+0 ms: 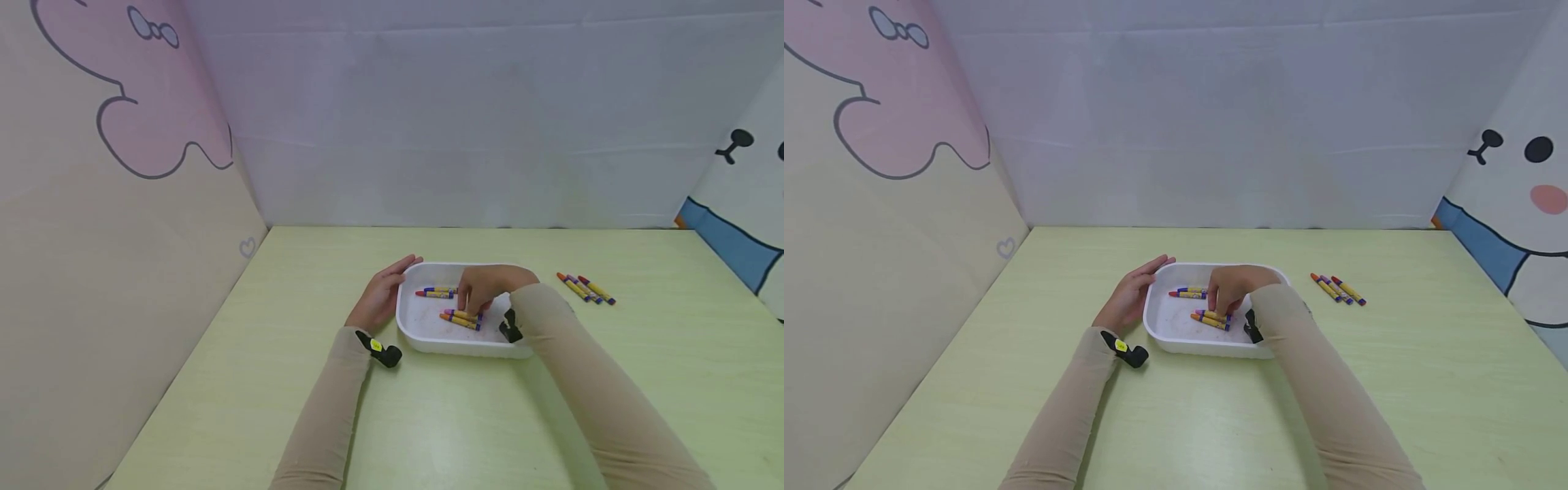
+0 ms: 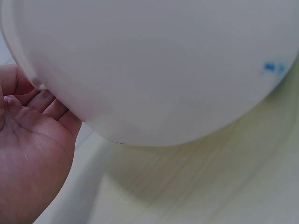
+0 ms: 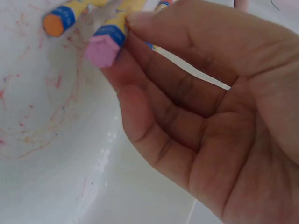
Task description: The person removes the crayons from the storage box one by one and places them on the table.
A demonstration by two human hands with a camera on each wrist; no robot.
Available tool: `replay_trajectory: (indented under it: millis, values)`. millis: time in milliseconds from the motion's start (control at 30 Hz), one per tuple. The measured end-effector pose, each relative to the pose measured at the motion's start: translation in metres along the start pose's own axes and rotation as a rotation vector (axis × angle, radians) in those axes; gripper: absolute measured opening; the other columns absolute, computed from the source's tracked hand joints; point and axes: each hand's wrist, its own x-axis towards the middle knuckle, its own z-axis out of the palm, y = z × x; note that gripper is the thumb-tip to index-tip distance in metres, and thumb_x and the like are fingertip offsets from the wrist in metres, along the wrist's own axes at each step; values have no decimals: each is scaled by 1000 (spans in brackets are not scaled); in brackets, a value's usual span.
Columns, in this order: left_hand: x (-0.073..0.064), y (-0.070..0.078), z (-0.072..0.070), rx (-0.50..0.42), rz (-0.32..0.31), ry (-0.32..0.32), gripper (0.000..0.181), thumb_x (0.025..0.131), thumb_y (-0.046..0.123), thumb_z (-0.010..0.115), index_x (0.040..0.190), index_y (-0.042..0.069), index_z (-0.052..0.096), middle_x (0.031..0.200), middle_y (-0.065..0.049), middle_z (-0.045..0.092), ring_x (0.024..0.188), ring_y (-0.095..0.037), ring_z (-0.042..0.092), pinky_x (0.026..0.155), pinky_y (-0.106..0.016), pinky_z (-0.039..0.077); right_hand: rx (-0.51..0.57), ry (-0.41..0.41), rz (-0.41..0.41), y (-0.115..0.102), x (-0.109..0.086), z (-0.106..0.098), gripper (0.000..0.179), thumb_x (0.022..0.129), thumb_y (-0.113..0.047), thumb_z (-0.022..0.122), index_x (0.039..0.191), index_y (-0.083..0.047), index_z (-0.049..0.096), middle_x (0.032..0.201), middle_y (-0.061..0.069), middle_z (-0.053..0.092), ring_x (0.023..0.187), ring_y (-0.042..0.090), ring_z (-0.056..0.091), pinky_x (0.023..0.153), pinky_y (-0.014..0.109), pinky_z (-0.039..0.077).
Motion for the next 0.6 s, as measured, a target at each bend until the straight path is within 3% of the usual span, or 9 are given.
replay_trajectory:
  millis: [300, 600]
  values:
    - [0, -1, -1, -4, -5, 7, 50, 99, 2, 32, 150, 6, 33, 151, -3, 41, 142, -19, 33, 118, -37, 26, 17, 79, -95, 17, -17, -17, 19, 84, -9, 66, 102, -10, 72, 92, 2, 69, 78, 12, 61, 77, 30, 55]
    - [0, 0, 0, 5, 0, 4, 50, 100, 2, 32, 150, 6, 32, 150, -1, 43, 142, -17, 34, 118, -35, 27, 23, 290, -117, 54, -51, -34, 27, 88, -13, 64, 114, -6, 71, 98, 2, 73, 84, 12, 64, 79, 34, 54]
